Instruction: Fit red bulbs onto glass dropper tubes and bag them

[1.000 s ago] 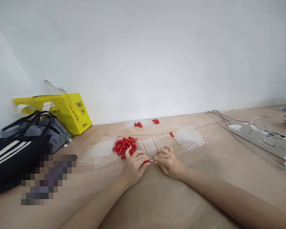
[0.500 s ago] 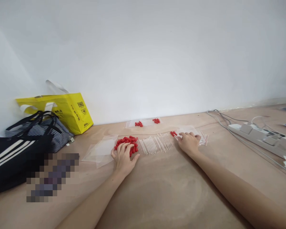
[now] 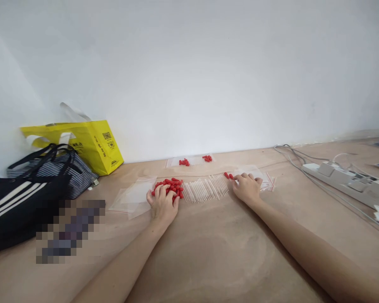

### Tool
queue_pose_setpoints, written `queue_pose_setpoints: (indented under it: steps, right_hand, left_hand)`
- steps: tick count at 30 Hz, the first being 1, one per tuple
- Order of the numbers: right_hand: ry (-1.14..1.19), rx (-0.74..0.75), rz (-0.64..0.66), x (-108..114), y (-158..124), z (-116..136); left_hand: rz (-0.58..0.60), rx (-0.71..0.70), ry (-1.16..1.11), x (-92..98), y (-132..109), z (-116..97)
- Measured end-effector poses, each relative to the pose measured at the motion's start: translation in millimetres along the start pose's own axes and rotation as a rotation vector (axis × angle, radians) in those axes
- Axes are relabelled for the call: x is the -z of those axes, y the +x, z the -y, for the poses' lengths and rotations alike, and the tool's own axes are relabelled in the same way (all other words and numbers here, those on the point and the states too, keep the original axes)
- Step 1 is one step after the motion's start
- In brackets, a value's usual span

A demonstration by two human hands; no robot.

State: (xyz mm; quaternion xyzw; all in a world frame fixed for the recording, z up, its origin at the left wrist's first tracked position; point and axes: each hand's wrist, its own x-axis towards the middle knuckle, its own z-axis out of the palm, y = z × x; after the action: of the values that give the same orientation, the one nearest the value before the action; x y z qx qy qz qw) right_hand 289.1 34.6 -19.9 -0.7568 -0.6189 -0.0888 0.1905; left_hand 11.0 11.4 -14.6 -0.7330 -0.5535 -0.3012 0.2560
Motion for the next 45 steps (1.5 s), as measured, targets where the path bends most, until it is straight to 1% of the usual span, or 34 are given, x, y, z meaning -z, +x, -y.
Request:
queue_pose_setpoints:
  steps: [2,5,7,9,11,13,15,22,24,27,30,32,34,36,38,41,45]
  right_hand:
    - [0.007,0.028,0.048,3,-2,7]
    - [0.019,-0.032,0.183,6,4,17]
    - [0.026,-0.075,0.234,6,12,22]
    - [0.03,-0.097,0.251,4,20,26]
    - [0.034,-0.12,0.264,1,27,31]
    - [0.036,-0.143,0.275,-2,32,34]
    - [0.039,-0.158,0.286,-3,34,37]
    - [0.057,-0.166,0.296,-6,36,35]
    - [0.066,-0.15,0.285,-6,35,35]
    - [0.086,-0.112,0.252,-2,32,38]
    - [0.133,-0.026,0.201,6,25,42]
    - [0.188,0.08,0.177,12,14,42]
    - [0.286,0.275,0.162,14,-2,37]
    - [0.472,0.617,0.119,12,-22,30]
    - [0.57,0.761,0.047,8,-39,24]
    - [0.573,0.85,-0.022,1,-56,23]
    - [0.56,0.893,-0.097,-1,-61,33]
  left_hand:
    - [-0.031,0.01,-0.003,4.7,0,-1]
    - [-0.089,0.027,-0.039,16.1,-2,-2]
    - [-0.106,-0.03,-0.122,24.4,-4,-6]
    - [-0.055,-0.135,-0.236,30.5,-6,-12]
    - [0.051,-0.224,-0.331,33.1,-10,-18]
    - [0.16,-0.264,-0.384,32.3,-13,-23]
    - [0.23,-0.27,-0.398,29.4,-16,-25]
    - [0.36,-0.32,-0.362,19.3,-16,-28]
    - [0.382,-0.309,-0.371,17.5,-14,-30]
    - [0.382,-0.275,-0.394,15.6,-14,-31]
    - [0.372,-0.245,-0.422,15.2,-14,-31]
    - [0.363,-0.226,-0.438,15.9,-14,-31]
    - [0.355,-0.209,-0.449,17.0,-14,-31]
    - [0.352,-0.197,-0.461,17.8,-14,-31]
    - [0.348,-0.196,-0.473,17.8,-14,-31]
    - [0.327,-0.206,-0.483,16.1,-15,-29]
    - [0.317,-0.226,-0.48,14.1,-16,-28]
